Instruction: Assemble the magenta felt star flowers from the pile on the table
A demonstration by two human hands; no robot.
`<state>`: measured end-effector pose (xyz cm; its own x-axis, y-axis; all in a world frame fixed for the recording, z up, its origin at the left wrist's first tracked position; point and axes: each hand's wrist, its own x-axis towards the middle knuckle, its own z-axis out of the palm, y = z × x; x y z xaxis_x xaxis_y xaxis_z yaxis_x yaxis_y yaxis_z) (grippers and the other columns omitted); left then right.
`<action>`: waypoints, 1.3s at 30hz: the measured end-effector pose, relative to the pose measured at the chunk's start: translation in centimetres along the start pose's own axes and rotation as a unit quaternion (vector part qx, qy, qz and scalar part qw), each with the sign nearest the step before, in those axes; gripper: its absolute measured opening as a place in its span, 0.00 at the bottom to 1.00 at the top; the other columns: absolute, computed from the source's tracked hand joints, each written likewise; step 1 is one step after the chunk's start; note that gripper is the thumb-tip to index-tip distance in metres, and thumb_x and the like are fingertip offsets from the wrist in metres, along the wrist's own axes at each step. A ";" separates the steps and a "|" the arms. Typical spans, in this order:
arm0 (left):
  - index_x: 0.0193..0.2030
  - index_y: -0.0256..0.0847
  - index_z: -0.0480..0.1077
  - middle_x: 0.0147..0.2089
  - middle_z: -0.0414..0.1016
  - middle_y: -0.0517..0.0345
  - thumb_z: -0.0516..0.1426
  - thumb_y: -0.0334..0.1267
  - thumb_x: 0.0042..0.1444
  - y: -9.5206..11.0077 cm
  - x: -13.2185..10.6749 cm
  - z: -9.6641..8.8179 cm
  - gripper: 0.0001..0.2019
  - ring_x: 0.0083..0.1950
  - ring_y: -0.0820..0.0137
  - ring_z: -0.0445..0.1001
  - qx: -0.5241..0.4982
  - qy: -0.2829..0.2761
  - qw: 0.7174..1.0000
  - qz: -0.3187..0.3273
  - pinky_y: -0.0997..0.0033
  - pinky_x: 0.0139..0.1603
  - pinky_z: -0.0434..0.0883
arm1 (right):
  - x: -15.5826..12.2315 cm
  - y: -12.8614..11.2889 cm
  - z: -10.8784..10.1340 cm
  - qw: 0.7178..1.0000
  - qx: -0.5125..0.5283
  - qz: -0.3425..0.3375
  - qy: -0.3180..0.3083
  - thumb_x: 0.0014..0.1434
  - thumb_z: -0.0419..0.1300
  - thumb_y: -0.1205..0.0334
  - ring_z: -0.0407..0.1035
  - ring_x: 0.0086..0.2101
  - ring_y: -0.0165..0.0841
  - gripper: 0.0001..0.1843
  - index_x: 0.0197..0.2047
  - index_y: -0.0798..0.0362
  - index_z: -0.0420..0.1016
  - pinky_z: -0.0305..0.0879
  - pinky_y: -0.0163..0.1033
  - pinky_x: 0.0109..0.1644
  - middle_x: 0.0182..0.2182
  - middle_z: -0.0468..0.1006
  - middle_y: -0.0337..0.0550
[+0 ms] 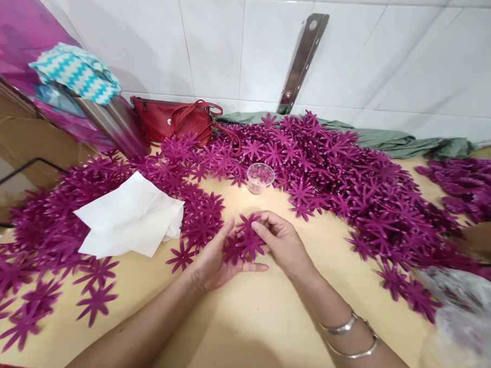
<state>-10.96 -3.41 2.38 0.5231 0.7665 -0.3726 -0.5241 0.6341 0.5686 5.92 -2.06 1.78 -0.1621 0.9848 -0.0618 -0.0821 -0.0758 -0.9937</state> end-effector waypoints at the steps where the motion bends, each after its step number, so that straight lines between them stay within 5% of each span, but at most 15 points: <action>1: 0.48 0.39 0.80 0.51 0.84 0.40 0.57 0.66 0.63 0.1 0.0 0.0 0.30 0.54 0.51 0.83 -0.007 -0.006 1.000 -0.004 0.46 0.50 0.84 | 0.0 0.0 0.0 1.000 0.009 0.011 0.016 0.61 0.70 0.46 0.66 0.25 0.28 0.15 0.37 0.48 0.77 0.67 0.33 0.27 0.28 0.74 0.34; 5: 0.53 0.35 0.79 0.56 0.82 0.33 0.54 0.73 0.60 0.3 -0.2 -0.3 0.39 0.62 0.44 0.79 -0.021 -0.037 0.999 -0.002 0.42 0.57 0.80 | 0.2 0.0 -0.1 0.994 0.096 0.016 0.044 0.59 0.72 0.45 0.68 0.25 0.29 0.18 0.35 0.48 0.73 0.67 0.33 0.26 0.27 0.75 0.34; 9: 0.64 0.40 0.73 0.62 0.80 0.38 0.63 0.46 0.63 0.4 -0.4 -0.8 0.25 0.66 0.46 0.77 -0.029 -0.047 0.998 0.013 0.39 0.66 0.73 | 0.3 -0.6 -0.3 0.986 0.140 -0.033 0.082 0.62 0.69 0.49 0.75 0.35 0.32 0.12 0.39 0.47 0.76 0.75 0.37 0.40 0.35 0.80 0.38; 11: 0.69 0.40 0.69 0.63 0.80 0.40 0.62 0.33 0.59 0.5 -0.4 -0.9 0.30 0.67 0.47 0.76 -0.043 -0.049 0.998 0.014 0.37 0.69 0.69 | 0.2 -1.0 -0.5 0.985 0.134 -0.059 0.094 0.64 0.67 0.49 0.76 0.45 0.35 0.11 0.44 0.46 0.78 0.74 0.40 0.51 0.45 0.82 0.41; 14: 0.74 0.42 0.64 0.63 0.80 0.45 0.58 0.26 0.52 0.6 -0.3 -0.7 0.39 0.68 0.49 0.75 -0.062 -0.052 0.996 0.028 0.39 0.73 0.64 | 0.1 -1.1 -0.8 0.995 0.038 -0.079 0.046 0.66 0.65 0.52 0.75 0.51 0.38 0.08 0.40 0.47 0.78 0.74 0.43 0.55 0.54 0.80 0.45; 18: 0.77 0.50 0.58 0.64 0.79 0.54 0.55 0.19 0.41 0.6 -0.2 -0.2 0.52 0.68 0.54 0.75 -0.054 -0.070 0.994 0.056 0.46 0.76 0.62 | 0.1 -0.3 -0.5 0.974 -0.155 -0.162 -0.038 0.60 0.68 0.66 0.74 0.54 0.41 0.08 0.32 0.48 0.74 0.70 0.49 0.61 0.51 0.80 0.45; 24: 0.80 0.52 0.48 0.64 0.79 0.53 0.53 0.18 0.42 0.2 0.1 -0.7 0.56 0.63 0.57 0.79 -0.079 -0.037 0.996 0.031 0.42 0.74 0.63 | -0.2 0.1 -0.1 0.980 -0.144 -0.133 0.016 0.62 0.67 0.64 0.75 0.38 0.35 0.04 0.39 0.47 0.76 0.74 0.41 0.44 0.36 0.79 0.39; 31: 0.80 0.51 0.45 0.63 0.80 0.42 0.58 0.27 0.63 -0.3 0.1 -1.4 0.43 0.62 0.55 0.81 -0.023 -0.082 0.996 -0.014 0.48 0.68 0.67 | 0.5 -1.4 -1.1 0.974 -0.030 -0.137 0.177 0.60 0.69 0.61 0.75 0.40 0.33 0.12 0.46 0.46 0.76 0.74 0.39 0.47 0.38 0.79 0.38; 35: 0.75 0.50 0.59 0.65 0.78 0.42 0.59 0.30 0.64 -0.5 -0.1 -1.6 0.34 0.64 0.57 0.79 0.039 -0.136 0.989 -0.042 0.51 0.68 0.67 | 0.7 -1.0 -1.4 0.959 -0.083 -0.156 0.220 0.64 0.66 0.58 0.74 0.38 0.35 0.10 0.48 0.48 0.76 0.73 0.41 0.45 0.39 0.80 0.42; 39: 0.55 0.40 0.81 0.64 0.77 0.46 0.57 0.29 0.54 -0.3 -0.3 -1.5 0.22 0.70 0.55 0.70 0.157 -0.252 0.951 -0.082 0.52 0.72 0.63 | 0.6 0.0 -1.2 0.960 -0.083 -0.139 0.229 0.63 0.65 0.58 0.74 0.38 0.35 0.14 0.52 0.48 0.75 0.73 0.42 0.45 0.42 0.81 0.43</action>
<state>-11.96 -3.68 1.16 0.8780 0.4633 -0.1203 -0.2226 0.6177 0.7543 7.04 -1.26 1.59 0.2963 0.9316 0.2105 0.1038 0.1876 -0.9767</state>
